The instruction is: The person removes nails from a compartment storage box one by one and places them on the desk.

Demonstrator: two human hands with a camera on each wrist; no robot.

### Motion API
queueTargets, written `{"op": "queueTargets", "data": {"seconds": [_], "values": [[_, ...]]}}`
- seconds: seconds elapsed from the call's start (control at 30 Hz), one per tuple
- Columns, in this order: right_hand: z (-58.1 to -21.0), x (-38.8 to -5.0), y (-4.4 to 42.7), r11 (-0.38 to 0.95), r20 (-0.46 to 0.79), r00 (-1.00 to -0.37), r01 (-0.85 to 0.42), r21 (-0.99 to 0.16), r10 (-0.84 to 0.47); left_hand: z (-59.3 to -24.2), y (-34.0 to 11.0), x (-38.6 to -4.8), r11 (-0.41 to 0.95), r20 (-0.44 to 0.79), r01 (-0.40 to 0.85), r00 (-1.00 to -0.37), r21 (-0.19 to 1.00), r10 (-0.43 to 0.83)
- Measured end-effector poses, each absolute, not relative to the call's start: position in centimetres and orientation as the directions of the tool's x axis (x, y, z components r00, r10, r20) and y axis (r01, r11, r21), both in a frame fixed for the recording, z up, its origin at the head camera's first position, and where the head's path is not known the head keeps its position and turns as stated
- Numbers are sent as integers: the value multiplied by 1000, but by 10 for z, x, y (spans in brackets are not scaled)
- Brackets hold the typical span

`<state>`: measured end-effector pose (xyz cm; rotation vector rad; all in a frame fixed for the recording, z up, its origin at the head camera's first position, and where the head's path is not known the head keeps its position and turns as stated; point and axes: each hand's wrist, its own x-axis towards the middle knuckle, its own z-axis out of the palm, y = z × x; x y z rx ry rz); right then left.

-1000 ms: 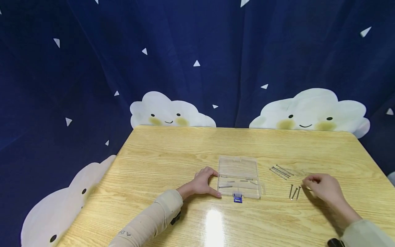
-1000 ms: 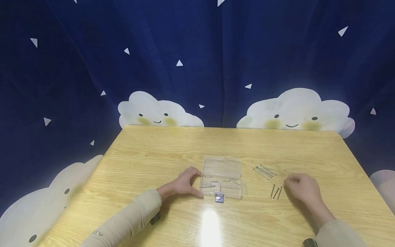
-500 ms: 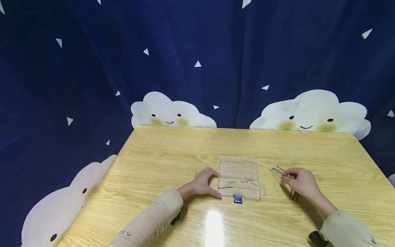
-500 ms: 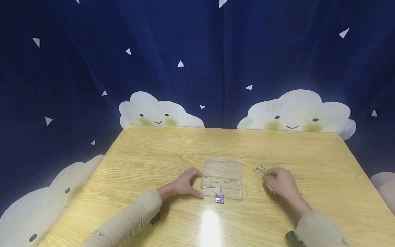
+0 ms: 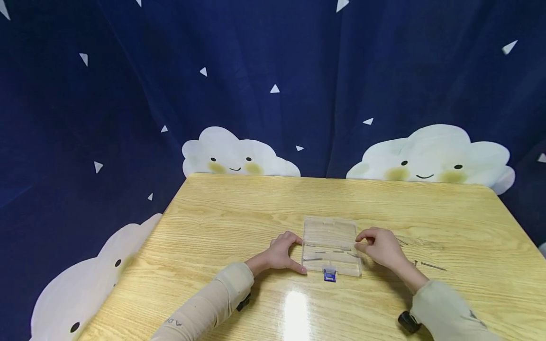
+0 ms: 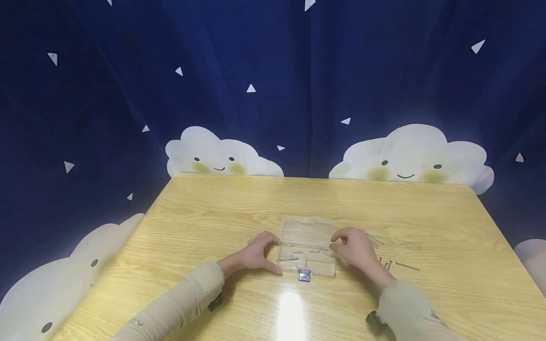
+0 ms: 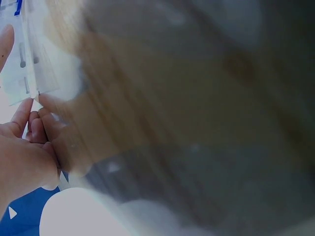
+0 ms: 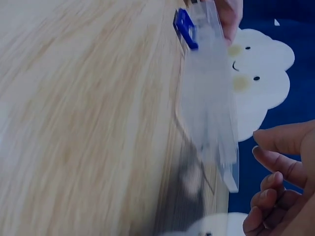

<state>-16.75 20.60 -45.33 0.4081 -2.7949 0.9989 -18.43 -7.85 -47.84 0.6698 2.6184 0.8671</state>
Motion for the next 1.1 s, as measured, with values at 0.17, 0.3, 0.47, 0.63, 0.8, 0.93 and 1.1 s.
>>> {"op": "queueTargets", "data": {"seconds": [0.17, 0.3, 0.47, 0.63, 0.8, 0.93, 1.1], "values": [[-458, -170, 189, 709, 264, -929, -368, -602, -258, -479, -79, -185, 708, -132, 340, -843, 619, 521], [-462, -171, 177, 651, 297, -899, -437, -621, -320, -479, -79, -184, 710, -137, 338, -843, 617, 520], [-468, -172, 163, 588, 338, -860, -509, -628, -383, -478, -78, -185, 712, -139, 330, -846, 620, 514], [-472, -174, 152, 513, 374, -826, -557, -653, -422, -478, -78, -184, 715, -137, 333, -847, 615, 513], [-475, -173, 145, 452, 357, -808, -567, -689, -469, -479, -78, -185, 712, -136, 340, -844, 614, 519], [-478, -174, 141, 426, 386, -768, -617, -662, -512, -480, -78, -185, 712, -135, 342, -843, 613, 521], [-481, -176, 136, 401, 415, -722, -668, -627, -554, -480, -78, -186, 713, -140, 338, -843, 614, 520]]}}
